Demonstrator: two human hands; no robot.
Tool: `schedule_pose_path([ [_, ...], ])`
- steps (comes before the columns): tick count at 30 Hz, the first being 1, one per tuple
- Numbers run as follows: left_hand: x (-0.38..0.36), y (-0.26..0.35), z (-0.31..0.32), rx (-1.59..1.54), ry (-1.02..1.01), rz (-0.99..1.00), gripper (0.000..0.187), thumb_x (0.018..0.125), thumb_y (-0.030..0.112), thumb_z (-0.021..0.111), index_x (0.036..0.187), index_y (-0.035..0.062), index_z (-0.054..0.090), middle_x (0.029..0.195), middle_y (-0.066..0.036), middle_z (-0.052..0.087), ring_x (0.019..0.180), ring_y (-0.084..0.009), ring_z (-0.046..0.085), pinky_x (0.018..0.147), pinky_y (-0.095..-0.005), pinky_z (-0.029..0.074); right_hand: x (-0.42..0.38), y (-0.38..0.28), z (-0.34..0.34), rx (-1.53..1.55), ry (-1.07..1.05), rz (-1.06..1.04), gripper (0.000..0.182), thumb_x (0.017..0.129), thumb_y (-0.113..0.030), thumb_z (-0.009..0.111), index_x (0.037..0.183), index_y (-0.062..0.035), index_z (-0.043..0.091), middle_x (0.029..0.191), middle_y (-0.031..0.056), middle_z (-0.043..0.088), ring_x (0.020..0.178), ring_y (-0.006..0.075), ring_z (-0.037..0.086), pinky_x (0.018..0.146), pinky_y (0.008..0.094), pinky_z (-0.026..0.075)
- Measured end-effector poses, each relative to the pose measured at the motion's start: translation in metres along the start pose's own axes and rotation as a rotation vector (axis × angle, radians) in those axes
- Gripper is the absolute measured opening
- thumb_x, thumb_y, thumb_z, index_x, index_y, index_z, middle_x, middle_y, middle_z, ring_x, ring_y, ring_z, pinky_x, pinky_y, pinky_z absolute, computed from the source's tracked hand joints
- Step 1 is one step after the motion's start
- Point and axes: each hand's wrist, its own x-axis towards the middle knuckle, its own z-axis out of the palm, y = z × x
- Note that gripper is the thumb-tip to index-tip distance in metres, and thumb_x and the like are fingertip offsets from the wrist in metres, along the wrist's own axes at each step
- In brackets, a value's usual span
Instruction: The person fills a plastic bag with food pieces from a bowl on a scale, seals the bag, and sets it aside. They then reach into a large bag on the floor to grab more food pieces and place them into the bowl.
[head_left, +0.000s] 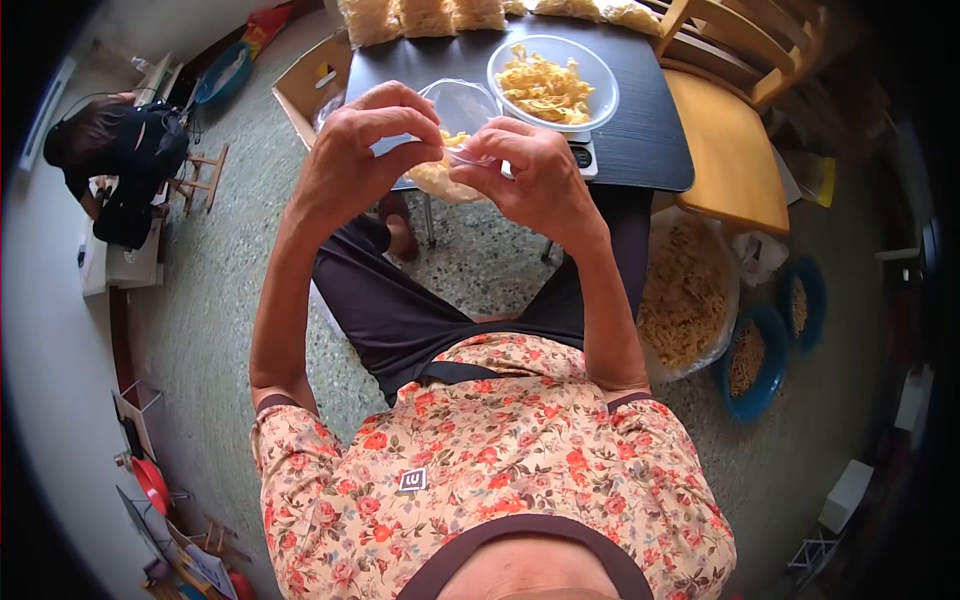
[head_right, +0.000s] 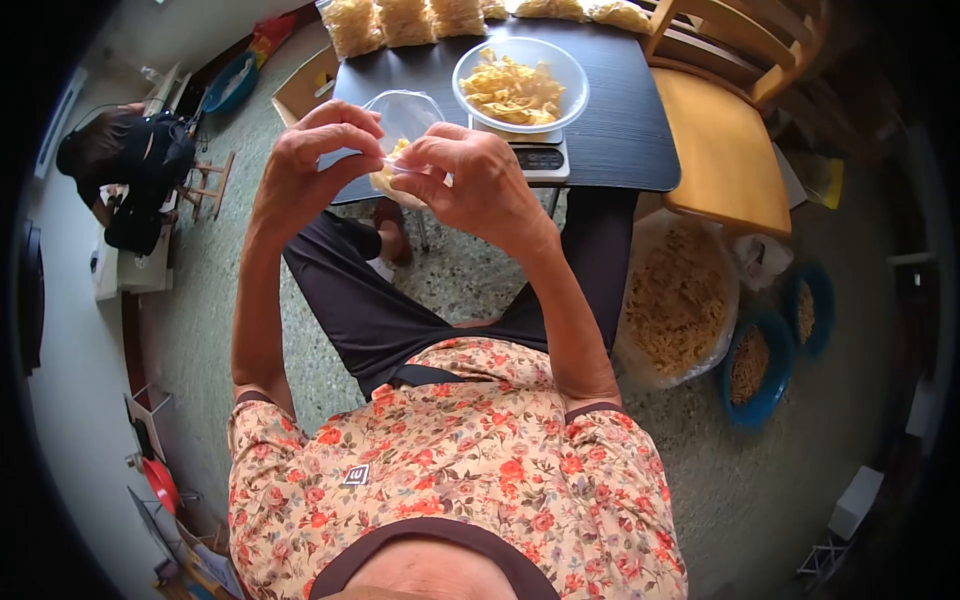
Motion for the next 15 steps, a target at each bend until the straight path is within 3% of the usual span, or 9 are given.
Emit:
schedule_pose_path([
  [1, 0.001, 0.007, 0.0, -0.023, -0.032, -0.034, 0.015, 0.078, 0.0, 0.079, 0.091, 0.003, 0.073, 0.1, -0.006, 0.068, 0.11, -0.0243, 0.067, 0.092, -0.0354, 0.054, -0.003, -0.006, -0.006, -0.031, 0.026, -0.005, 0.026, 0.08, -0.019, 0.085, 0.097, -0.0018, 0.073, 0.085, 0.0074, 0.071, 0.067, 0.0137, 0.066, 0.058, 0.0273, 0.052],
  [4, 0.01, 0.024, 0.006, -0.075, -0.028, 0.024, 0.014, 0.078, -0.001, 0.078, 0.091, 0.0024, 0.072, 0.1, -0.007, 0.068, 0.11, -0.0246, 0.067, 0.092, -0.0356, 0.054, -0.011, -0.027, -0.026, -0.049, 0.102, -0.014, 0.022, 0.079, -0.012, 0.084, 0.094, -0.0008, 0.073, 0.084, 0.0093, 0.07, 0.067, 0.0151, 0.066, 0.057, 0.0272, 0.052],
  [6, 0.019, 0.031, 0.015, -0.119, -0.043, 0.066, 0.014, 0.078, -0.001, 0.078, 0.091, 0.0026, 0.072, 0.1, -0.008, 0.068, 0.11, -0.0248, 0.067, 0.092, -0.0356, 0.054, -0.017, -0.039, -0.04, -0.004, 0.156, 0.049, 0.018, 0.082, -0.017, 0.081, 0.092, -0.0032, 0.073, 0.083, 0.0107, 0.072, 0.07, 0.0218, 0.072, 0.062, 0.0332, 0.057],
  [8, 0.029, 0.038, 0.026, -0.163, -0.056, 0.104, 0.013, 0.079, -0.001, 0.078, 0.091, 0.0027, 0.072, 0.101, -0.008, 0.068, 0.11, -0.025, 0.067, 0.093, -0.0357, 0.054, -0.023, -0.043, -0.056, -0.048, 0.163, -0.002, 0.018, 0.082, -0.016, 0.082, 0.092, -0.0036, 0.073, 0.081, 0.0099, 0.071, 0.067, 0.0194, 0.071, 0.06, 0.0315, 0.056],
  [15, 0.102, 0.047, 0.065, -0.331, -0.146, 0.259, 0.011, 0.084, 0.005, 0.076, 0.095, 0.0047, 0.075, 0.109, -0.008, 0.069, 0.107, -0.0199, 0.067, 0.091, -0.0323, 0.055, -0.03, -0.051, -0.122, -0.268, 0.359, 0.11, 0.016, 0.082, -0.015, 0.082, 0.091, -0.004, 0.074, 0.083, 0.0066, 0.07, 0.066, 0.0134, 0.065, 0.058, 0.0264, 0.051],
])
